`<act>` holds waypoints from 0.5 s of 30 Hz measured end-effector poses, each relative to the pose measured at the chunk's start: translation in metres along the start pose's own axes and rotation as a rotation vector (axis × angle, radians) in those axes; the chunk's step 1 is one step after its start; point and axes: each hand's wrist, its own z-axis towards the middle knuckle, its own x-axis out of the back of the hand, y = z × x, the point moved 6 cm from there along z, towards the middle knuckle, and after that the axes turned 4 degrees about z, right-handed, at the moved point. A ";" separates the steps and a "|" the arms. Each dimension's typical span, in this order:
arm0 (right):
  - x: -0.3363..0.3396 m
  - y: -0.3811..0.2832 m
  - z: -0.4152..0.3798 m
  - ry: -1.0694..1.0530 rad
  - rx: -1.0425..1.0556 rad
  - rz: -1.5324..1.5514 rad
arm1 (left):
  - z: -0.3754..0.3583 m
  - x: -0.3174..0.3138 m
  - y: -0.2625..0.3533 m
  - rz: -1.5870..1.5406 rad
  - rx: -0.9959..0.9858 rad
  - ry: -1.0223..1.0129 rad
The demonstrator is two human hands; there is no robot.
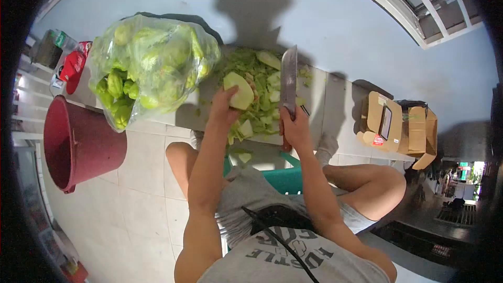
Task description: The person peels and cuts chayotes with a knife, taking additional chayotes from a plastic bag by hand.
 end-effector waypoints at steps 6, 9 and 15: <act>0.026 0.045 0.005 0.019 -0.043 0.117 | -0.101 0.026 0.037 0.137 -0.072 0.103; 0.033 0.046 0.008 0.052 -0.081 0.138 | -0.177 0.069 0.098 0.200 -0.253 0.270; 0.033 0.059 0.004 0.101 -0.110 0.137 | -0.320 0.200 0.297 0.477 -0.780 0.743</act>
